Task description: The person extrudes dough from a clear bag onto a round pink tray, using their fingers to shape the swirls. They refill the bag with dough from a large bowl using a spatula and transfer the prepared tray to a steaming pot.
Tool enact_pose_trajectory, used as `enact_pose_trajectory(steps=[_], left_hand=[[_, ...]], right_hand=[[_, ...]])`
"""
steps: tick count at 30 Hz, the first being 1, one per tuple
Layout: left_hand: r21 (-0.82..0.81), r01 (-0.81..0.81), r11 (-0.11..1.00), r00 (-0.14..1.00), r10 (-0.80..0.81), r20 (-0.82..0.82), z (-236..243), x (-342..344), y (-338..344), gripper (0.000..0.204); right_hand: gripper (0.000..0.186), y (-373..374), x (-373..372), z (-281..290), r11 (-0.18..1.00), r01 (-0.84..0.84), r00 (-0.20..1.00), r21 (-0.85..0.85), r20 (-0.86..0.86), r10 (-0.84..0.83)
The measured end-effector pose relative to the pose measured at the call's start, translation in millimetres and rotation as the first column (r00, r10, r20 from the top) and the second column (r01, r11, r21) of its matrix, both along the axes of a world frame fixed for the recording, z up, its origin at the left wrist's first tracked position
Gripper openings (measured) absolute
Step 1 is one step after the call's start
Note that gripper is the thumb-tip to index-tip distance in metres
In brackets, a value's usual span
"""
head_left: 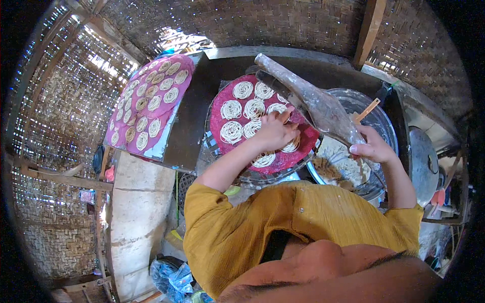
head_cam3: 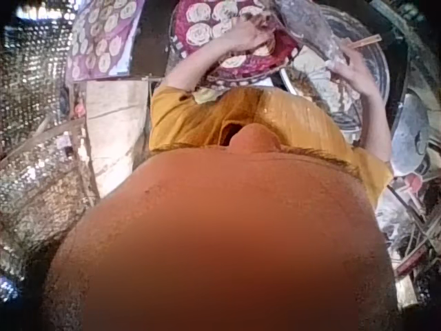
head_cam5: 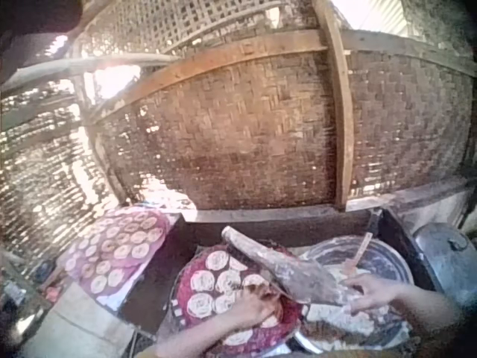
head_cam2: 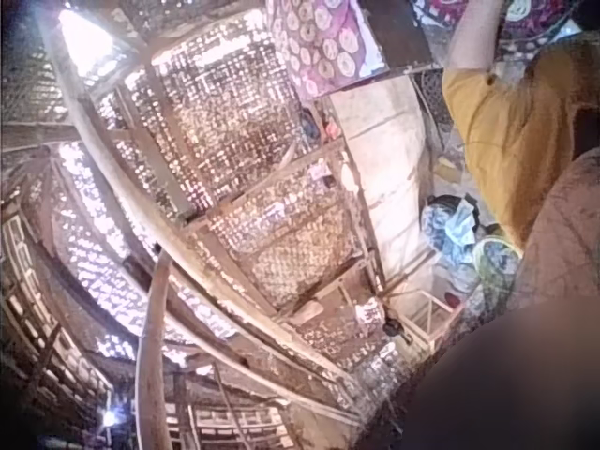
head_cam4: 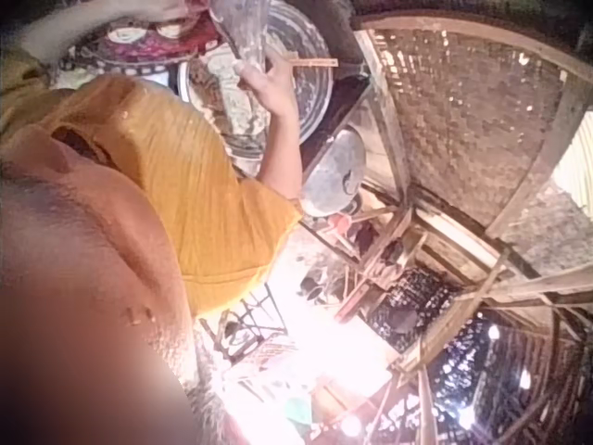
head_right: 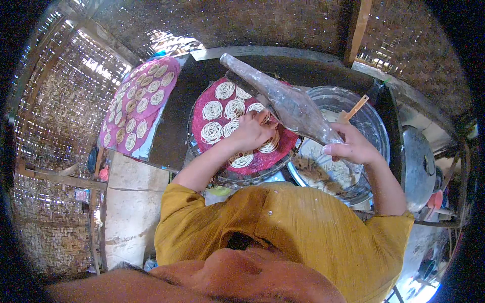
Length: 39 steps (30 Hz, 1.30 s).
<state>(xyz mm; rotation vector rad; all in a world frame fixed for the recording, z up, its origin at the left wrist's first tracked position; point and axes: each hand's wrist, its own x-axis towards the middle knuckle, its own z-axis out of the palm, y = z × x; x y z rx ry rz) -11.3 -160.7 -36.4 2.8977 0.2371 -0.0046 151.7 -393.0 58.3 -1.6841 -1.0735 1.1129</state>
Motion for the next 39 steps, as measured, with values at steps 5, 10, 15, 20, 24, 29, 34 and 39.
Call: enact_pose_trajectory(steps=[5, 10, 15, 20, 24, 29, 34, 39], left_hand=[[0.337, 0.078, 0.938, 0.947, -0.176, 0.270, -4, -6, 13, 0.044], [-0.760, 0.526, -0.381, 0.757, 0.618, 0.214, 71, 44, 64, 0.066], [-0.342, 0.708, -0.618, 0.646, 0.371, 0.667, 122, 73, 91, 0.078], [-0.389, 0.743, -0.545, 0.660, 0.494, 0.566, 79, 95, 98, 0.071], [-0.444, 0.763, -0.471, 0.645, 0.607, 0.464, 51, 98, 99, 0.066], [-0.408, 0.769, -0.492, 0.638, 0.622, 0.453, 37, 90, 99, 0.058], [-0.344, 0.810, -0.475, 0.586, 0.629, 0.511, 57, 90, 87, 0.058], [-0.352, 0.849, -0.394, 0.528, 0.664, 0.529, 84, 69, 90, 0.059]], right_hand=[[0.058, 2, 0, 3, 1.000, -0.028, 0.999, 0.007, -0.025, 0.029], [0.051, 15, 4, 7, 0.993, -0.052, 0.992, 0.110, -0.106, 0.064], [0.066, 31, 23, 6, 0.984, -0.173, 0.944, 0.033, -0.280, 0.175], [0.057, 46, 36, -3, 0.986, 0.024, 0.963, -0.166, -0.261, -0.067], [0.056, 58, 43, -18, 0.974, -0.051, 0.998, -0.221, -0.046, 0.042], [0.049, 51, 41, -27, 0.978, -0.028, 0.991, -0.209, 0.126, 0.055], [0.044, 45, 42, 6, 0.971, 0.075, 0.981, -0.227, 0.194, -0.031], [0.046, 53, 23, 16, 0.988, -0.006, 0.980, -0.153, 0.197, 0.037]])
